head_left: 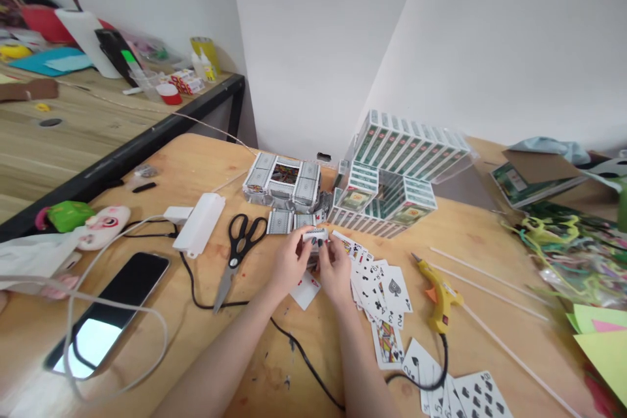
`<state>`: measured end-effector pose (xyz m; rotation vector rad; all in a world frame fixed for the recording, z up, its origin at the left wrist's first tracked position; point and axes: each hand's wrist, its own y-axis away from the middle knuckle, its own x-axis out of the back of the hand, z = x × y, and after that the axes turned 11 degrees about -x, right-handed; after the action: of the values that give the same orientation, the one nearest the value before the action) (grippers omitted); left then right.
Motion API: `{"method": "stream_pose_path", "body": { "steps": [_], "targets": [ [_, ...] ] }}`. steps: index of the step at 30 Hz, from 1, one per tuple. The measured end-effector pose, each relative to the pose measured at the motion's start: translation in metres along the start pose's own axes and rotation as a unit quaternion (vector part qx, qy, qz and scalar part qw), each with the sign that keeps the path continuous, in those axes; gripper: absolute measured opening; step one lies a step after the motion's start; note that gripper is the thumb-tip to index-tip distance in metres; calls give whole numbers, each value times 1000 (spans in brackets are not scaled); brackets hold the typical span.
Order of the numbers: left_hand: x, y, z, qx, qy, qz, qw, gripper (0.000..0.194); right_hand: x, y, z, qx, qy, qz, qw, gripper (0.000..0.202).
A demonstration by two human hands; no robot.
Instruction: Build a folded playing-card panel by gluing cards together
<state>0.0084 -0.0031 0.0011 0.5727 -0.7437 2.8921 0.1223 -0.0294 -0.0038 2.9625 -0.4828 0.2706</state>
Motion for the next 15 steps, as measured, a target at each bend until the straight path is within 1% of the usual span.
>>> {"method": "stream_pose_path", "body": {
  "steps": [4,9,12,15],
  "targets": [
    [0,0,1,18,-4,14,1000,23,-5,2,2,-30,-48,-20,998,35],
    [5,-2,5,51,7,53,997,21,-7,3,4,-24,-86,-23,996,42],
    [6,-4,5,82,9,73,994,20,-4,2,1,-4,-74,-15,997,39],
    [6,-5,5,103,15,74,992,18,-1,0,-2,-16,-79,12,997,33]
  ]
}}
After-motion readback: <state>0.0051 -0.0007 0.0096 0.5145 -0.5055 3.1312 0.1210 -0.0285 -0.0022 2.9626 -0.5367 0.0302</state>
